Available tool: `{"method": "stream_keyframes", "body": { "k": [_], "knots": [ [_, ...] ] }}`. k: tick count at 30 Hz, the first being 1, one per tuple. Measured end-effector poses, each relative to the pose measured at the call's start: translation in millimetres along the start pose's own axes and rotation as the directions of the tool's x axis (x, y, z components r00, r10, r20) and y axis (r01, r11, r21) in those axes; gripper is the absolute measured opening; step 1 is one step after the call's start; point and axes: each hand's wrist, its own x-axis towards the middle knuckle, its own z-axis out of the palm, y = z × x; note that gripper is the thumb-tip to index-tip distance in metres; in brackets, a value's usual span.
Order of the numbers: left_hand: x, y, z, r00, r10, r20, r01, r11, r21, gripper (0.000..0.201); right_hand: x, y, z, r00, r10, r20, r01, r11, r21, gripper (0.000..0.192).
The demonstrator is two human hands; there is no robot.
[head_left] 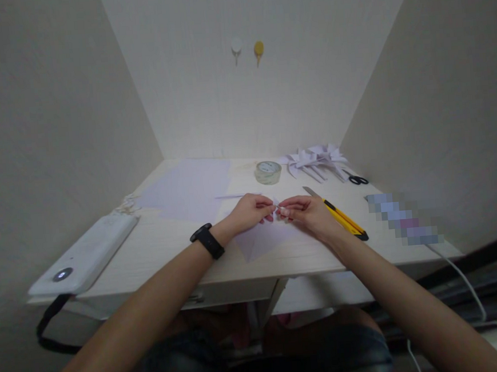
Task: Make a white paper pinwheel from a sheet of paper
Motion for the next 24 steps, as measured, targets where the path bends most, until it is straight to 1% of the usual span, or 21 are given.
{"method": "stream_keyframes", "body": {
  "k": [6,10,18,21,24],
  "knots": [
    [0.5,-4.5,0.2,0.999,0.026,0.020,-0.026,1.000,-0.001,0.015,1.0,-1.1,0.1,0.999,-0.025,-0.033,0.024,0.999,-0.046,0.037],
    [1.2,-5.6,0.2,0.999,0.027,0.018,-0.028,0.999,0.018,0.016,1.2,-0.7,0.0,0.999,-0.034,-0.029,0.032,0.998,-0.058,0.037],
    [-0.4,-5.4,-0.6,0.997,0.072,0.017,-0.073,0.988,0.138,0.020,-0.5,-1.4,1.8,1.000,-0.020,-0.022,0.018,0.997,-0.071,0.033],
    [-2.4,-2.9,-0.7,0.995,0.100,0.010,-0.100,0.975,0.198,0.021,-0.2,-2.1,1.2,0.998,-0.055,-0.025,0.051,0.988,-0.149,0.032],
    [-3.7,-0.2,-0.6,0.992,0.123,0.009,-0.122,0.964,0.236,0.021,0.2,-3.1,-1.0,0.989,-0.140,-0.052,0.121,0.954,-0.275,0.039]
  ]
}}
